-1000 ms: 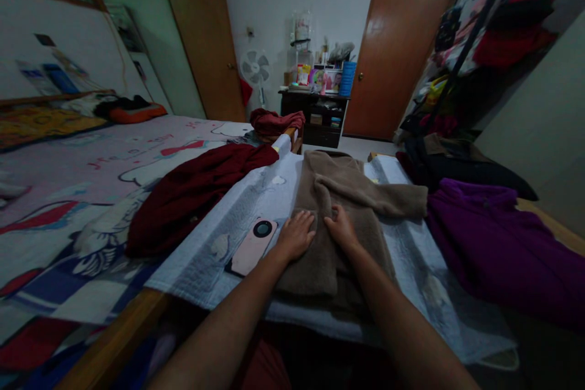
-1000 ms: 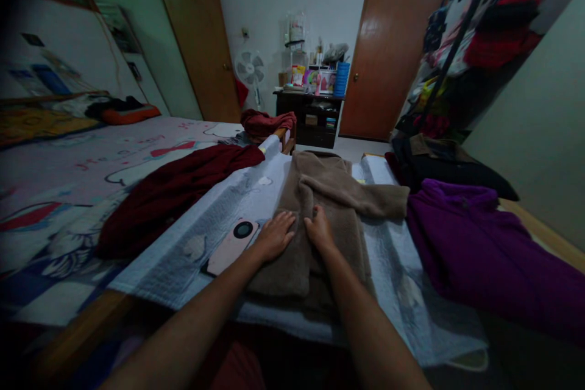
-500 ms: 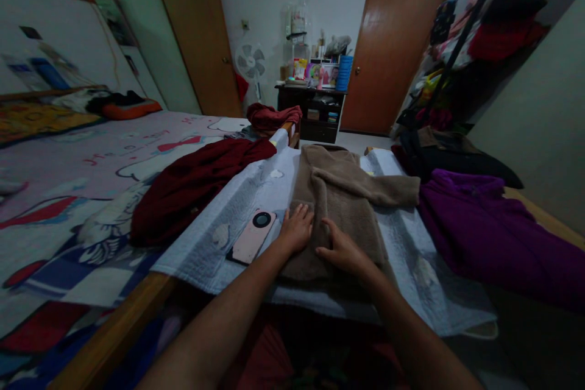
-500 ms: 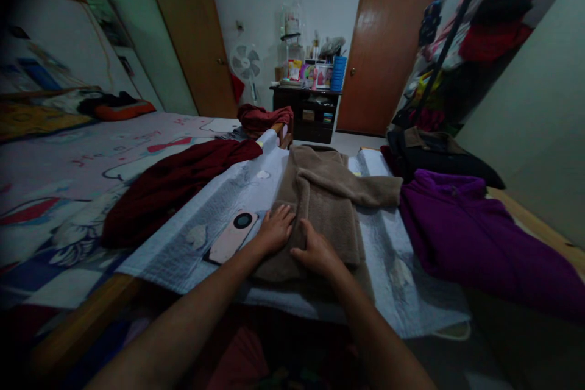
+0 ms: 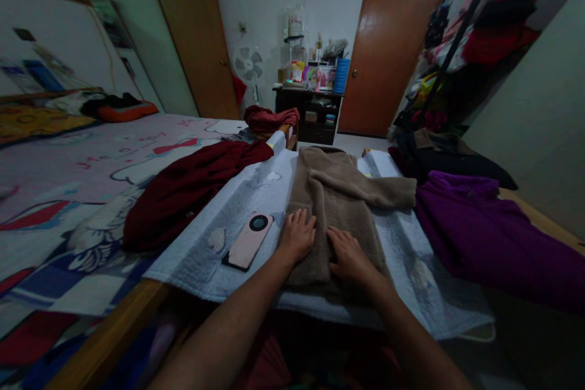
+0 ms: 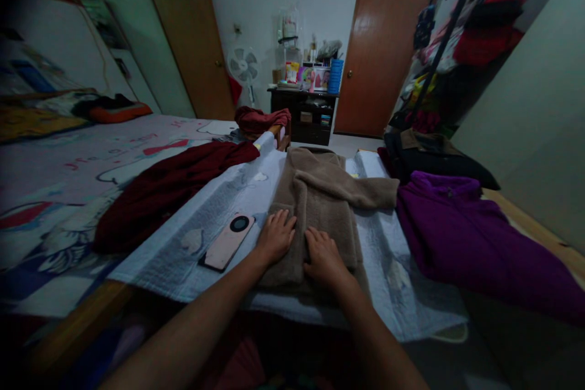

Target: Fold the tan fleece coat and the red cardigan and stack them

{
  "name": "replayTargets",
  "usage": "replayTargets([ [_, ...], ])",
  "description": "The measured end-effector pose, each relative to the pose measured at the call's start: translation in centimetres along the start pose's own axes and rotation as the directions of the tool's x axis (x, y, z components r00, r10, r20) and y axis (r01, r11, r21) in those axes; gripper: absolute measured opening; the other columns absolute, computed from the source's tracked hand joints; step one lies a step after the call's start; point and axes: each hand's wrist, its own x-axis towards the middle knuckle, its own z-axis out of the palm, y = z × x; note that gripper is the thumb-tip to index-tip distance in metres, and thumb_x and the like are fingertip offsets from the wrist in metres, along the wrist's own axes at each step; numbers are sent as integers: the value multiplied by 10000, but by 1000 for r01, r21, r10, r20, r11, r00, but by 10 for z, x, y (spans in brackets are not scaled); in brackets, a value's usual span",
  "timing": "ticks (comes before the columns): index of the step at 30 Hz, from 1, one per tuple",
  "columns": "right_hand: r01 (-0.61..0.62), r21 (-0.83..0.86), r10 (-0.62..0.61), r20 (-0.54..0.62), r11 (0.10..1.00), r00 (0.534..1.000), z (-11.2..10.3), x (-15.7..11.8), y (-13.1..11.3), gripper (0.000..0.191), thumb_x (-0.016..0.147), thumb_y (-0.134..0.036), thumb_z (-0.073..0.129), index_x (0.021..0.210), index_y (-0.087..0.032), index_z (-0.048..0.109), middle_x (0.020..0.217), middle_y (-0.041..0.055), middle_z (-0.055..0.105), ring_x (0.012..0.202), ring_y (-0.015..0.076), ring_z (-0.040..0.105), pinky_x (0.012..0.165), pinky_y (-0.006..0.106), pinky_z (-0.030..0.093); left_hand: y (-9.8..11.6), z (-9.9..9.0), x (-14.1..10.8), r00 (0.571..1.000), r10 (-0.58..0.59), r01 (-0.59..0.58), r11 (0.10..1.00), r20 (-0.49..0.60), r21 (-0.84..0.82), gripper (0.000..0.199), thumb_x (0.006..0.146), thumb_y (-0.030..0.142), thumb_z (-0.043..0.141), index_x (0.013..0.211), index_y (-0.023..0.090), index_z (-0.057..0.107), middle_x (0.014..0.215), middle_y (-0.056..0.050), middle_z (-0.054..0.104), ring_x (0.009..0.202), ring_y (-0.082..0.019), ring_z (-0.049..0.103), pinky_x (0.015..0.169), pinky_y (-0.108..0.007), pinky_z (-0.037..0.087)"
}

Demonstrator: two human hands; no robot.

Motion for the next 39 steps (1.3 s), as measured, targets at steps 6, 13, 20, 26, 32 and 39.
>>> replayTargets([
  [6, 3, -51, -4, -15, 999, 1000, -2, 4, -2, 678, 694, -162, 569, 1365, -176, 474, 1467, 120, 419, 1281, 306, 382, 1029, 468, 339, -2, 5, -1, 1000, -5, 5, 1000, -16, -29, 408, 947, 347, 396, 1307, 201, 520, 1446, -125, 449, 1357, -298, 348, 1106, -483, 256],
  [13, -2, -14, 3, 25, 1000, 1000, 3, -5, -7, 681, 757, -158, 519, 1427, -187, 398, 1526, 125, 328, 1375, 300, 311, 1080, 487, 289, -3, 1, 0, 999, -3, 9, 991, 42, -130, 466, 973, 444, 328, 1412, 311, 409, 1516, -19, 371, 1405, -270, 265, 1132, -511, 209],
  [20, 41, 234, -24, -75, 971, 997, -5, -17, -9, 433, 841, -133, 450, 1263, -154, 543, 1289, 131, 570, 1214, 222, 506, 1048, 384, 372, 0, -3, 5, 987, 17, 5, 991, 160, -136, 550, 924, 525, 391, 1444, 350, 359, 1524, -48, 356, 1417, -385, 188, 1089, -652, 148],
  [26, 99, 287, -56, -153, 953, 987, -6, -21, -12, 285, 905, -242, 504, 1168, -217, 610, 1118, 82, 602, 1051, 206, 555, 954, 363, 432, 5, -7, 15, 960, -8, 47, 990, 279, -134, 616, 849, 448, 511, 1433, 308, 376, 1512, -82, 366, 1406, -415, 198, 1068, -681, 162],
  [32, 131, 136, -118, -102, 982, 988, 0, -25, -14, 278, 872, -243, 567, 1137, -227, 650, 1154, 90, 553, 1079, 223, 514, 967, 382, 414, 4, 5, 5, 986, 10, 8, 994, 167, -105, 627, 854, 415, 492, 1451, 287, 347, 1522, -89, 346, 1418, -397, 168, 1097, -647, 117],
  [39, 151, 116, -151, -12, 982, 988, -4, -29, -13, 180, 880, -259, 571, 985, -241, 717, 1262, 90, 489, 1182, 251, 452, 1033, 406, 370, 7, 5, -4, 997, 20, -15, 998, 74, -68, 592, 887, 418, 450, 1449, 258, 355, 1523, -81, 347, 1416, -350, 199, 1130, -591, 97],
])
